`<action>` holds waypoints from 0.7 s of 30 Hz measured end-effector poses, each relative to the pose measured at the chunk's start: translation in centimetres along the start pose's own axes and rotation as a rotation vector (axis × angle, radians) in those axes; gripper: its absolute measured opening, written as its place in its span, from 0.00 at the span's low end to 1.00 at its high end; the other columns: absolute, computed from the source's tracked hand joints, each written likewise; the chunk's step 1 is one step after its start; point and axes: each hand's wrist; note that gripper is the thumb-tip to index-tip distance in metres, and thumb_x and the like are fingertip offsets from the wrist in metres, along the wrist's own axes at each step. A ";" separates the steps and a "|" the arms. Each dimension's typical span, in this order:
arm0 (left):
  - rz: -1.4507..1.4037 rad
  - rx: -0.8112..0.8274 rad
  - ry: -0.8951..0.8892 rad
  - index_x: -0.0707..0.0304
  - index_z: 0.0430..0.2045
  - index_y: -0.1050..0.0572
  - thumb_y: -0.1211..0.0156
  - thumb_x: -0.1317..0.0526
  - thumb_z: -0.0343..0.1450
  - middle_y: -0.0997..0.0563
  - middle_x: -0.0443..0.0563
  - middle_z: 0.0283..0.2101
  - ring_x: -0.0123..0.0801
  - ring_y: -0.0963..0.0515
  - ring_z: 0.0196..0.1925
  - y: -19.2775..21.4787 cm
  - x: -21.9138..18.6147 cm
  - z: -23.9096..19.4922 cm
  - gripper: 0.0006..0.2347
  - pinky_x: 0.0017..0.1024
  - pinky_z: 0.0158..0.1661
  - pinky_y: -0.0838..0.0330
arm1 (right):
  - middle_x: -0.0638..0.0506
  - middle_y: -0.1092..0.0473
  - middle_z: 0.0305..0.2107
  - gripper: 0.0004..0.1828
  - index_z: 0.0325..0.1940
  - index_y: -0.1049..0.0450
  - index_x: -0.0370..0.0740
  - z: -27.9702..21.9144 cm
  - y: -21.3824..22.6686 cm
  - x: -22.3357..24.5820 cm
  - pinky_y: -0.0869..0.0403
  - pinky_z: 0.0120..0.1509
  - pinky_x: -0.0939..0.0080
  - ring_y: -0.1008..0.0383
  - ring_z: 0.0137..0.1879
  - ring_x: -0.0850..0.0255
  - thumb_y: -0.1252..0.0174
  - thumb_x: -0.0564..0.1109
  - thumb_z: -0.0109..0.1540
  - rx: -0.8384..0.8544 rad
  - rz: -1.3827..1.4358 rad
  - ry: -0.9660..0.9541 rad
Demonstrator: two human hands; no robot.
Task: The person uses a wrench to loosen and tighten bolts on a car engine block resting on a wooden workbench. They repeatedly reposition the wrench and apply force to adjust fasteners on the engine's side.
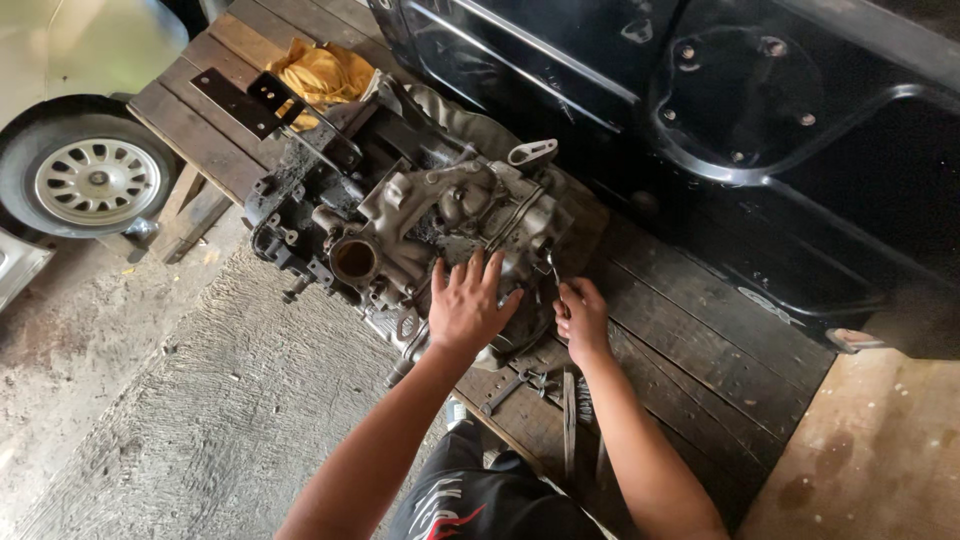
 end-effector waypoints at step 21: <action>-0.007 -0.054 -0.012 0.55 0.65 0.33 0.45 0.39 0.70 0.27 0.58 0.63 0.46 0.24 0.60 -0.1 -0.1 -0.1 0.31 0.57 0.67 0.47 | 0.55 0.35 0.23 0.06 0.41 0.32 0.43 5.3 2.6 -4.8 0.41 0.26 0.70 0.38 0.25 0.71 0.42 0.45 0.69 0.055 -0.080 0.250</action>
Point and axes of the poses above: each hand's wrist, its own z-axis towards the middle knuckle, its own y-axis out of the back of the hand, x = y × z
